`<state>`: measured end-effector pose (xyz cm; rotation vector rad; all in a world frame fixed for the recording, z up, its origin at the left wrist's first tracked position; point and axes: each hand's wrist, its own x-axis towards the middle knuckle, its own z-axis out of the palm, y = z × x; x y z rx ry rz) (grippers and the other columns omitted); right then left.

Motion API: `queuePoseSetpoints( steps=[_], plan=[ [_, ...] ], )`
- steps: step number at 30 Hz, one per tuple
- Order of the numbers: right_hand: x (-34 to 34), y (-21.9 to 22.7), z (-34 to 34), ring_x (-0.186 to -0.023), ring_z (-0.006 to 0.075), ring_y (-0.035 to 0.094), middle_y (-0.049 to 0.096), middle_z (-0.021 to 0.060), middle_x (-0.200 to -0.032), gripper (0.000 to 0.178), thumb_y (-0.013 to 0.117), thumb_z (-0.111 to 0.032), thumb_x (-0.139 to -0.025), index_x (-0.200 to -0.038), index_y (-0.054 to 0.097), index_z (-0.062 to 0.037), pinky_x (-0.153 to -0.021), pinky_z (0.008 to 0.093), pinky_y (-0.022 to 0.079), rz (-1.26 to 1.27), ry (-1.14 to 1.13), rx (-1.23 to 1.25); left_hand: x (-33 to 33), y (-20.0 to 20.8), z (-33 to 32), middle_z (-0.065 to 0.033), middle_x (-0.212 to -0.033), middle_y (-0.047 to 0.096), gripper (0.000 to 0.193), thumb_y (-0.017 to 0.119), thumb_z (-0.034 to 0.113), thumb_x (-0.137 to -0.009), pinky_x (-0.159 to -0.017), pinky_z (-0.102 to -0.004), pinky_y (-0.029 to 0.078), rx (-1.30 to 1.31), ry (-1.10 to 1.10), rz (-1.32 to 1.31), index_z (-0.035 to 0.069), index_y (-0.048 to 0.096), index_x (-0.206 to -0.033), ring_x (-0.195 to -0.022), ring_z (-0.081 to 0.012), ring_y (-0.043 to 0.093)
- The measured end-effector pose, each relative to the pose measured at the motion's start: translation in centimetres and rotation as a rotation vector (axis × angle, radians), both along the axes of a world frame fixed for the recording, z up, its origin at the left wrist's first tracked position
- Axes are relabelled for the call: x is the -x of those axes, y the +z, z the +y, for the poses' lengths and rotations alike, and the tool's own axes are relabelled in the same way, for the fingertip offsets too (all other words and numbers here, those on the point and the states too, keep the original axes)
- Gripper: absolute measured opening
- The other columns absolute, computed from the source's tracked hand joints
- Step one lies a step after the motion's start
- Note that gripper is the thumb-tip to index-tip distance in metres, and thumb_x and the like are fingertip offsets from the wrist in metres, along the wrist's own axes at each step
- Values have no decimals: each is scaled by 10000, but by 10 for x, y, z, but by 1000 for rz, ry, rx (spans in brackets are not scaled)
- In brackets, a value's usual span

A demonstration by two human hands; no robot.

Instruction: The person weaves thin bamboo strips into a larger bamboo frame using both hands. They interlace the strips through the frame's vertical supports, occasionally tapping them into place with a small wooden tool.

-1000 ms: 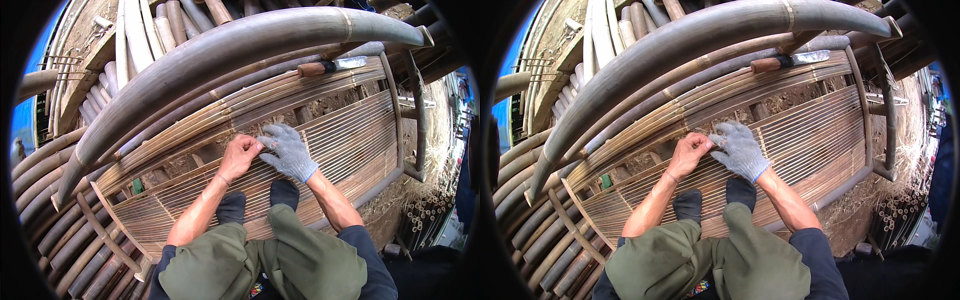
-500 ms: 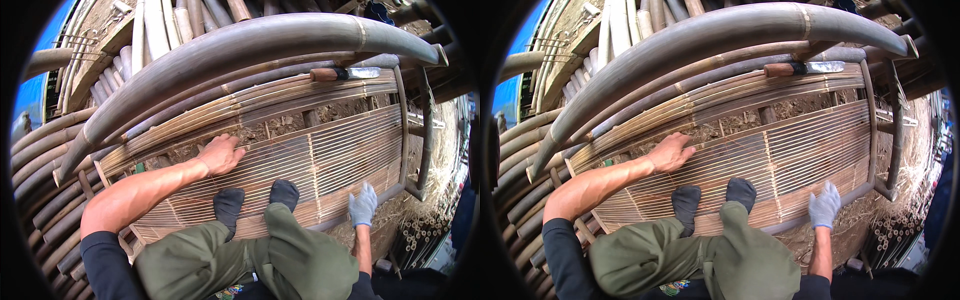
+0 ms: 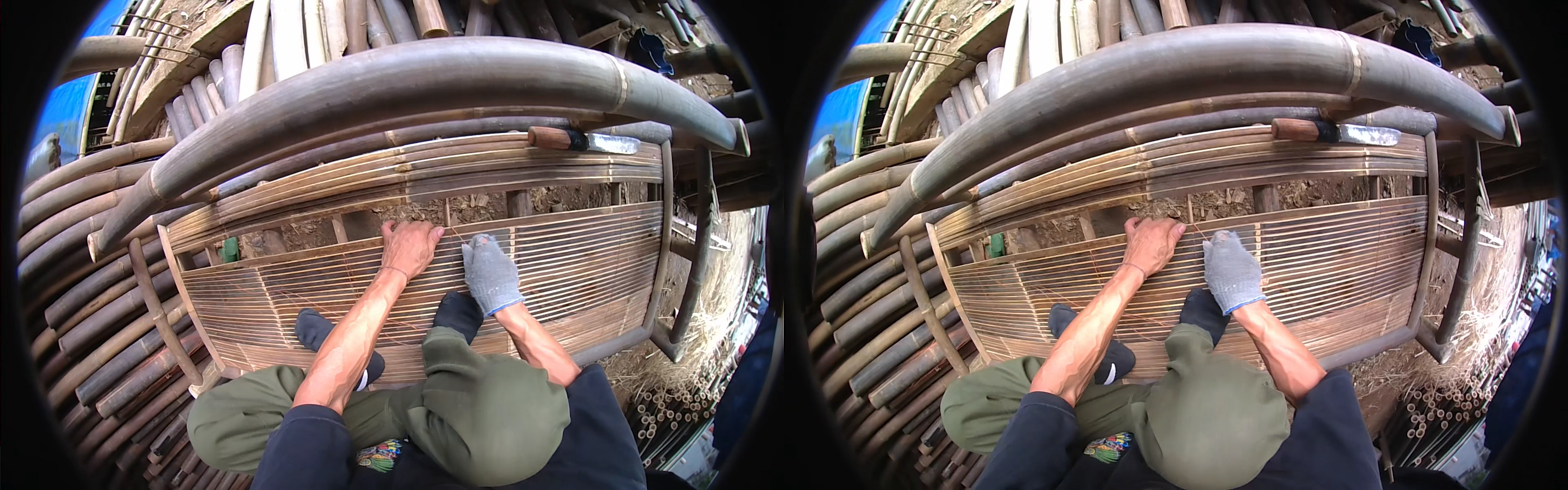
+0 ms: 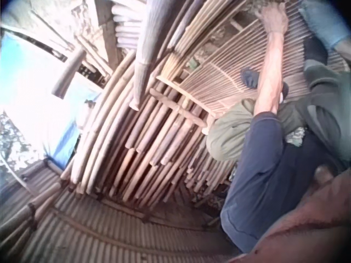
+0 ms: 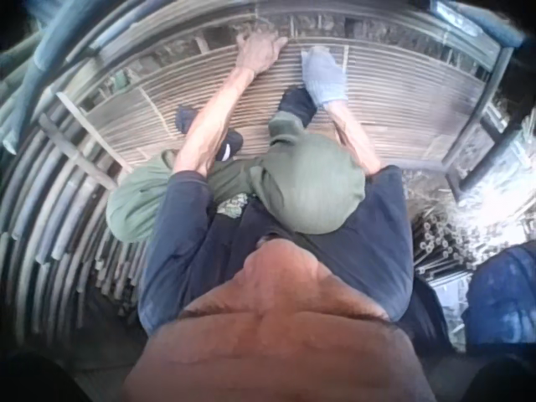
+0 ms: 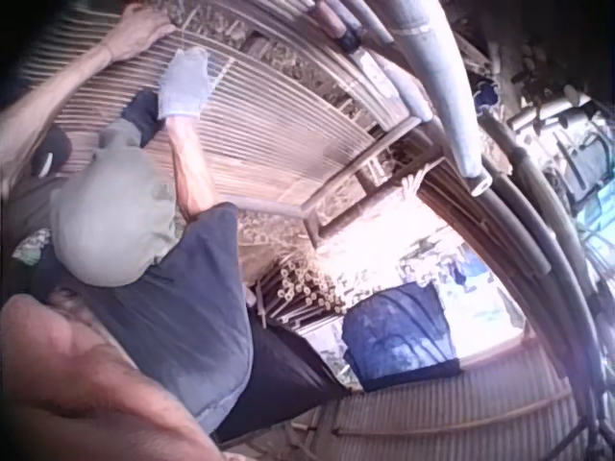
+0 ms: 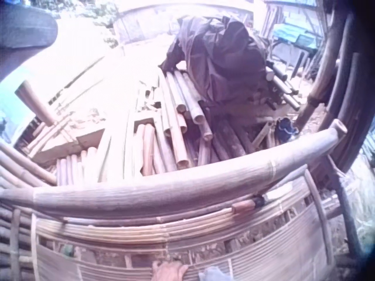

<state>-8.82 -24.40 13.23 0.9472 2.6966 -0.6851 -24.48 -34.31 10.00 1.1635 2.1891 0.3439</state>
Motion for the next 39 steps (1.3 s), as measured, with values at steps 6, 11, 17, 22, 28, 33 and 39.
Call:
queuePoseSetpoints(
  steps=[6,11,17,22,28,33,39],
  plan=[
    [-21,31,39,-951,400,650,649,227,-1156,348,511,-327,-973,-1004,676,-22,-832,449,509,49,-40,559,6,7,17,-133,-1067,705,468,354,437,-1033,-1025,-636,247,197,-64,-160,125,697,-1101,-1095,-348,609],
    [35,114,88,-841,214,677,675,179,-1189,439,506,-399,-1004,-935,672,2,-790,353,517,901,-491,1206,21,0,19,-124,-1238,658,544,275,538,-1017,-970,-587,292,391,-48,-273,197,617,-1266,-1194,-326,579],
    [1,68,108,-734,412,663,686,245,-836,413,398,-263,-1020,-856,674,-3,-678,472,538,-149,223,191,23,2,35,-58,-1369,598,529,292,542,-1015,-1033,-628,238,437,-59,-339,254,579,-1354,-1282,-311,532],
    [0,68,10,-723,406,608,617,193,-787,167,569,-187,-877,-910,612,-29,-644,492,486,204,493,226,20,3,25,-63,-1350,609,501,296,529,-1014,-1059,-669,203,408,-19,-346,282,605,-1322,-1257,-318,548],
    [-64,66,40,-692,369,577,569,171,-712,295,409,-221,-1004,-827,558,-37,-623,473,437,-185,-106,699,29,11,21,-122,-1337,608,489,362,501,-1008,-1051,-694,185,336,-4,-419,215,601,-1325,-1241,-338,555],
    [-61,64,38,-616,271,586,565,133,-648,311,460,-258,-961,-794,592,-32,-613,414,456,-147,-274,662,61,6,-37,-150,-1177,607,300,491,139,-971,-977,-391,481,-334,22,-410,54,614,-1231,-1114,-327,590],
    [-135,40,90,-672,157,602,663,76,-782,461,544,-441,-986,-1009,699,-7,-654,308,500,517,-1144,846,130,46,-124,-55,-1227,576,286,649,121,-827,-985,-409,457,-239,-730,69,152,670,-1110,-1149,-259,541]
  ],
)
